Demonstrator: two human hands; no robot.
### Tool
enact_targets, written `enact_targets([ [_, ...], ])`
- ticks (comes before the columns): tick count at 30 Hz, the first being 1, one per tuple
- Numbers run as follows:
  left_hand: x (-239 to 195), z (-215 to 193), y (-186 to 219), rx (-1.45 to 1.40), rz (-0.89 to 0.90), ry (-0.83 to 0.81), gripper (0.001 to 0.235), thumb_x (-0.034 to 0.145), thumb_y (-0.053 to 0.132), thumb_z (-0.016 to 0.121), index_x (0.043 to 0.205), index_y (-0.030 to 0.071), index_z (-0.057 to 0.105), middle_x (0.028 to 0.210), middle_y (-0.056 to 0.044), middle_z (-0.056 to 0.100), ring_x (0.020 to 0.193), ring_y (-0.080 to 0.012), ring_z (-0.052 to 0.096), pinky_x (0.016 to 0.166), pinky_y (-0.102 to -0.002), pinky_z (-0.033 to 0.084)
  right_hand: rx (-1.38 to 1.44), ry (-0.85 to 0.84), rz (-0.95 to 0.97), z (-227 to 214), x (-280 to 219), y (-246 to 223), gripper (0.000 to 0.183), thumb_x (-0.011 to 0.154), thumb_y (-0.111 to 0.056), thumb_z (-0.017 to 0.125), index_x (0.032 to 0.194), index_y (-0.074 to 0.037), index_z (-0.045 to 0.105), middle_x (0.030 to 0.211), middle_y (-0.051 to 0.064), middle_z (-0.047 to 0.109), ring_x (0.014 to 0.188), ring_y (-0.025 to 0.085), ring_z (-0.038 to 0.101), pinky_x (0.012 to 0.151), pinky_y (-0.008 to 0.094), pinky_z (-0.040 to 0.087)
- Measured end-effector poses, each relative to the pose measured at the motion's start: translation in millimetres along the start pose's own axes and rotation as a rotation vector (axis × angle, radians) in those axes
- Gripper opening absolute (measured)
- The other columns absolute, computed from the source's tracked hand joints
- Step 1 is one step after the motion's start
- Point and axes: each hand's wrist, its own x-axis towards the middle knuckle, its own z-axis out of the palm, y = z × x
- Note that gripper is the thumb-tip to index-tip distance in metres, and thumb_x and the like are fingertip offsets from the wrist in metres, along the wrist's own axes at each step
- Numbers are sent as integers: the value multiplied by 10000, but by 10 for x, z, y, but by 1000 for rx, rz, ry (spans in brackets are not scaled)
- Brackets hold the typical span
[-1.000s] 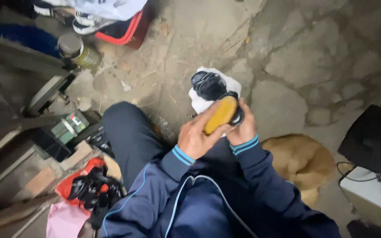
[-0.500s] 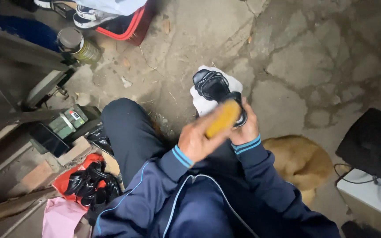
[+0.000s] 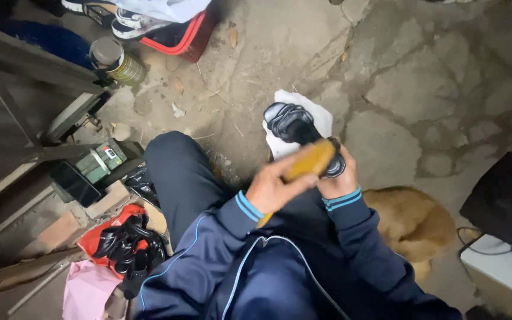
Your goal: The person sits on the floor and scrubs a black shoe with a brush and a white cloth. They then switch to a yellow brush to continue cleaning the shoe's surface.
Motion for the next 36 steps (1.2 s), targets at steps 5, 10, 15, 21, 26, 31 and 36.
enact_targets([
  [5,179,-182,-245,275,-16,140,571,805,472,836,1331,325,671,1074,-164,775,1049,-335,733,839,-425,607,116,-20,-46,626,-426,2,277,986,-301,659,985,-29,711,1034,137,777,954,288,746,895,378,627],
  [10,66,-99,-75,220,104,-3,593,754,348,879,1292,188,689,1165,-177,750,1075,-425,707,876,-486,604,86,59,-23,67,-35,43,316,1026,-359,588,1007,-63,698,1070,116,766,994,279,741,913,405,620],
  [15,212,-219,-232,590,139,122,558,846,507,754,1324,230,675,1064,-152,772,942,-398,747,828,-508,618,121,29,-31,523,-341,-13,250,994,-326,665,943,-89,724,1002,79,784,936,225,764,869,323,637],
  [21,201,-382,-290,670,205,128,628,906,557,669,1476,344,515,1000,-167,760,908,-413,741,818,-534,604,74,80,-55,755,-567,-45,250,965,-298,711,842,-82,690,859,76,759,790,217,721,750,307,615],
  [26,178,-372,65,659,237,-75,625,851,553,706,1403,278,606,1066,-164,774,923,-442,739,828,-520,601,-1012,223,-465,24,-312,16,570,741,-87,794,1254,-20,554,1147,150,695,1114,291,624,1000,385,505],
  [31,309,-348,-228,865,253,32,644,923,615,599,1503,362,483,990,-109,738,865,-373,749,767,-478,606,-1757,315,-767,-320,-232,9,936,633,74,808,1502,54,460,1324,212,655,1313,342,565,1171,426,421],
  [36,136,-438,-54,1020,147,-31,666,914,610,592,1517,351,479,939,-121,722,783,-404,741,721,-487,604,-1849,303,-660,-500,-135,76,897,699,146,713,1533,116,383,1414,228,610,1380,319,498,1288,402,276],
])
